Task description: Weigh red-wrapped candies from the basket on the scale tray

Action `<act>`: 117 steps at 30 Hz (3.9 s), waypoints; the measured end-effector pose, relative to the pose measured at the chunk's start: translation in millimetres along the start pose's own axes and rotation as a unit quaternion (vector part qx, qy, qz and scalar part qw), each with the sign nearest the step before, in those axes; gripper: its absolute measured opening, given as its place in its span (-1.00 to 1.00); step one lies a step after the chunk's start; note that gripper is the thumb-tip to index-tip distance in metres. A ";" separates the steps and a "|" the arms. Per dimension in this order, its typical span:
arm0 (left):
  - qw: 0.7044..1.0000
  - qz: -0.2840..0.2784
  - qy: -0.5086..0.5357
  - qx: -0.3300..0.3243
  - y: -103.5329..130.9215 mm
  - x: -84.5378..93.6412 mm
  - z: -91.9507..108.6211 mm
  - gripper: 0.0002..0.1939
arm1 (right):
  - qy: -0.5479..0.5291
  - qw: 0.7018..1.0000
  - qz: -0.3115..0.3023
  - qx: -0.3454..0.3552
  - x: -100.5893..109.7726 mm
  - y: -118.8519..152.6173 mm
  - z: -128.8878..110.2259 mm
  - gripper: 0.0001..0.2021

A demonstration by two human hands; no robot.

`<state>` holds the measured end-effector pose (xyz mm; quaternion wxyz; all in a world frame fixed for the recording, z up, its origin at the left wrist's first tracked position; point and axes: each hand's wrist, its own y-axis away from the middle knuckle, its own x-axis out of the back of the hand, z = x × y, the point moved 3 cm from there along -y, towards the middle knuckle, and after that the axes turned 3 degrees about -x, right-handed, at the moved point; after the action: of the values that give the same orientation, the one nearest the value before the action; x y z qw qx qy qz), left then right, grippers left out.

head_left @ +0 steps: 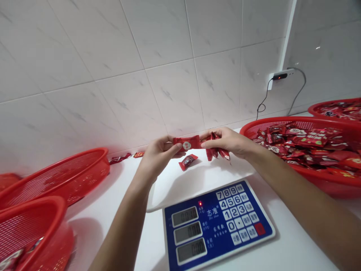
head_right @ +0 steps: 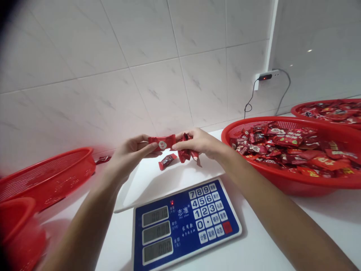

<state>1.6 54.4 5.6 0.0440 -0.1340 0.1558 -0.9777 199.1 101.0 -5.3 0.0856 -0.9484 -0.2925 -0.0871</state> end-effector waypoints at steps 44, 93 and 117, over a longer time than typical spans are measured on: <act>0.885 -0.105 -0.390 -0.231 8.5 -21.2 3.9 -0.82 | 0.085 0.995 0.010 -0.055 8.2 0.4 6.2 -0.80; 0.980 -0.124 -0.150 -0.038 3.1 -5.0 1.2 -0.73 | 0.008 1.000 -0.002 -0.015 3.6 0.6 2.2 -0.91; 0.943 -0.131 -0.293 -0.085 9.6 -10.7 9.5 -0.60 | 0.004 1.000 0.006 -0.023 0.8 -1.6 5.2 -0.91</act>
<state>14.9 43.9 8.6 -0.0528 -0.4372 0.1997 -0.8754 199.5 103.8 -10.0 0.0658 -0.9516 -0.2839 -0.0973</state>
